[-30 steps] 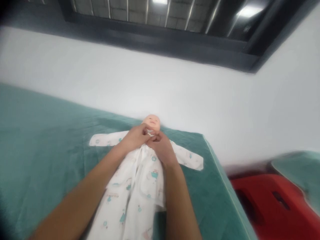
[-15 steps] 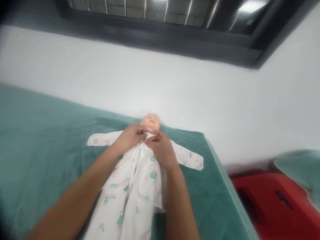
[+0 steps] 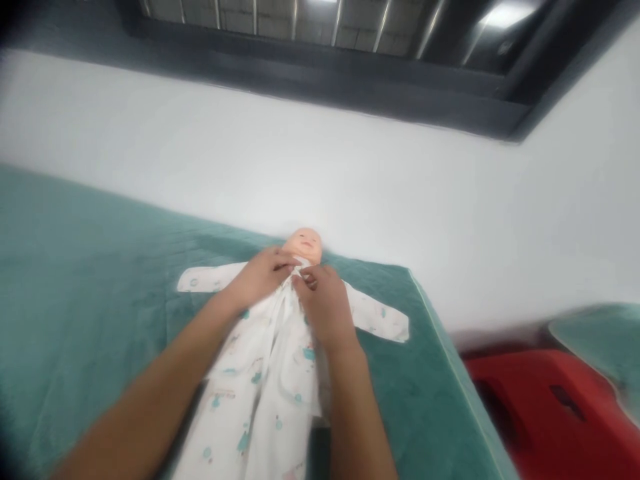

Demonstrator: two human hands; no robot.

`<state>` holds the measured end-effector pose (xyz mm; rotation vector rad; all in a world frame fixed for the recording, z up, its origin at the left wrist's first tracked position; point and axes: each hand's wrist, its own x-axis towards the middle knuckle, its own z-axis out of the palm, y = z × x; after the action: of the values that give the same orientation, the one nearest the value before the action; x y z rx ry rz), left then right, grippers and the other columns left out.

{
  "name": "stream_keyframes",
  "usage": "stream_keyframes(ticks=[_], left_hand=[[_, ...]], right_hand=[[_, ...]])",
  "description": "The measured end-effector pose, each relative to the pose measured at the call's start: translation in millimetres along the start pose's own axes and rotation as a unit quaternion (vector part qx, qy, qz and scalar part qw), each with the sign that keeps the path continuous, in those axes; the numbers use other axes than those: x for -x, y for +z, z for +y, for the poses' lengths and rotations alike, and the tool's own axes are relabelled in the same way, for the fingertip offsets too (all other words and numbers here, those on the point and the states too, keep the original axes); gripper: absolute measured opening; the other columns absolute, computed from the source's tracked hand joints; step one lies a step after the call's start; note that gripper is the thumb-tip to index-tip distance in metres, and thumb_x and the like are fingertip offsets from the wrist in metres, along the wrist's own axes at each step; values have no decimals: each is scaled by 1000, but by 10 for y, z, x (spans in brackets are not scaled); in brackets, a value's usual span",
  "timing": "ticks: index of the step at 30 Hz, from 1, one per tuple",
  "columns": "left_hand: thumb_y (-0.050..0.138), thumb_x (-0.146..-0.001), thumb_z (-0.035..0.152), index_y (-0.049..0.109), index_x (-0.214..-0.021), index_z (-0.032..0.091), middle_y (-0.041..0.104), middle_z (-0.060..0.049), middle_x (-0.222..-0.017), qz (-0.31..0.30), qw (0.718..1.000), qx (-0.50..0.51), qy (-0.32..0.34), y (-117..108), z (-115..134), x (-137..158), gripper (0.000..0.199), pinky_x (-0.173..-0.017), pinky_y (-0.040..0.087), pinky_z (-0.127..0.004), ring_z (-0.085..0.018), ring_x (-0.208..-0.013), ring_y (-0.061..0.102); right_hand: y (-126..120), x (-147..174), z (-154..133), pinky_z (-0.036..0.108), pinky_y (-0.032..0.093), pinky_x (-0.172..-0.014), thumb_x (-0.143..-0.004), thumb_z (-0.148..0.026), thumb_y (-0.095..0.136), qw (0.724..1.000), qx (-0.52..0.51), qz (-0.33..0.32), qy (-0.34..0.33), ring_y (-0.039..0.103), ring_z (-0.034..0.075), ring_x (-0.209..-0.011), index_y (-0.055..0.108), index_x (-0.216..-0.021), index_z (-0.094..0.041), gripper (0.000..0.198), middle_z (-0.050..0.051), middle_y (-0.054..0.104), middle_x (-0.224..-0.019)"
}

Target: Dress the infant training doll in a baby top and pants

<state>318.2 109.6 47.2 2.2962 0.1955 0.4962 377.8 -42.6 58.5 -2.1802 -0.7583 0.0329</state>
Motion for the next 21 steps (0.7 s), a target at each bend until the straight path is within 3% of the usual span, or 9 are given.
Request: stream_keyframes(ticks=[10, 14, 18, 21], left_hand=[[44, -93, 21, 70, -117, 29, 62, -6, -111, 30, 999, -29, 34, 51, -79, 52, 36, -96, 47, -35, -22, -107, 61], [44, -92, 15, 70, -116, 24, 63, -7, -110, 48, 997, -21, 53, 65, -101, 131, 37, -95, 47, -35, -22, -106, 61], [46, -90, 14, 71, -108, 20, 65, -6, -106, 120, 991, 32, 59, 88, -80, 261, 31, -92, 46, -33, -20, -103, 61], [49, -90, 16, 71, -103, 20, 66, -4, -97, 154, 984, 65, 60, 99, -46, 398, 26, -86, 46, -31, -18, -92, 61]], right_hand=[[104, 63, -4, 38, 45, -86, -91, -38, 49, 998, 43, -1, -34, 59, 21, -90, 68, -116, -22, 35, 8, 55, -104], [152, 188, -10, 39, 46, -90, -90, -38, 52, 997, 22, 58, -40, 58, 23, -97, 67, -117, -19, 37, 10, 55, -109], [205, 443, -63, 39, 46, -88, -89, -34, 52, 986, 51, 141, -76, 57, 24, -99, 65, -112, -17, 31, 10, 57, -105], [216, 602, -89, 38, 46, -84, -88, -36, 55, 985, 61, 148, -67, 58, 23, -93, 64, -106, -16, 28, 9, 59, -100]])
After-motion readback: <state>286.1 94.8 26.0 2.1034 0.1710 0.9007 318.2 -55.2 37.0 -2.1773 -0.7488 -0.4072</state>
